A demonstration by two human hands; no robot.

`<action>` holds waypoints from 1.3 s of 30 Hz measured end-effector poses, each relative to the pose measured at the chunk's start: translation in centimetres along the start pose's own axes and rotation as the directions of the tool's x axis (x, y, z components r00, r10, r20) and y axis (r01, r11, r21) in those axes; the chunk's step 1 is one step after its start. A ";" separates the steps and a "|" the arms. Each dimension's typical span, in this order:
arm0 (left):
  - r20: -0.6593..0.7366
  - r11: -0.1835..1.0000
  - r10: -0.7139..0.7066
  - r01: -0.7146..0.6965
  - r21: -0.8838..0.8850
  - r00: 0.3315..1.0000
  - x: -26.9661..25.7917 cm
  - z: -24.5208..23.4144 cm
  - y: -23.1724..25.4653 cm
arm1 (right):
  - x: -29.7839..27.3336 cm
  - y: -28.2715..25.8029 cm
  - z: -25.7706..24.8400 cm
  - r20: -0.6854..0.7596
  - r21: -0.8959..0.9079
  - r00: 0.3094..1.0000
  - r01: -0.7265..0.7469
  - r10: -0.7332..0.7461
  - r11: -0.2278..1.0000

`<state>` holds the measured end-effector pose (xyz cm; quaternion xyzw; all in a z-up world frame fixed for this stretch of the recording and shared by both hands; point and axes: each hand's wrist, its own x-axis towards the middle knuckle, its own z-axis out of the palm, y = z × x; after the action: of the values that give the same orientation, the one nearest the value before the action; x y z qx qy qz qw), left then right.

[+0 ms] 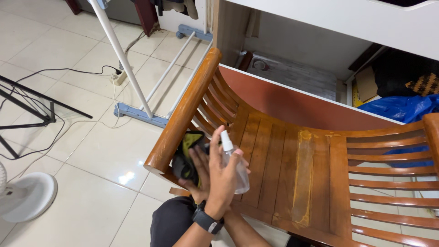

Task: The person cleans a wooden chair by spraying a liquid from a bottle onto the seat and wiping it with a yellow cloth. They repeatedly spray and wipe the surface to remove dirt.

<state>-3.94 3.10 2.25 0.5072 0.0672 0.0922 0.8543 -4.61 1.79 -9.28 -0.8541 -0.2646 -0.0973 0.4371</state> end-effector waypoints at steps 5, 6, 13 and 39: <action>-0.134 0.998 -0.006 0.015 0.067 0.991 1.3 -1.3 0.2 | -2.4 2.2 -3.2 0.318 0.396 0.948 -0.135 0.002 0.908; -0.166 0.998 0.020 -0.009 0.067 0.986 1.5 -1.6 0.0 | -3.1 3.1 -4.5 0.392 0.009 0.902 -0.198 0.179 0.980; -0.253 0.902 0.096 0.024 0.432 0.963 2.5 -4.3 0.5 | -7.6 11.8 -12.3 -0.181 -0.603 0.927 -0.369 0.330 0.707; -0.159 0.896 0.321 -0.245 0.370 0.934 2.6 -3.9 1.1 | 4.3 17.6 -5.5 -0.355 -0.344 0.833 -0.539 0.425 0.769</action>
<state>-2.30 7.51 1.28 0.6398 0.0998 0.2574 0.7173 8.84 -9.44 -16.48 -0.9479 0.0523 -0.1462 0.2782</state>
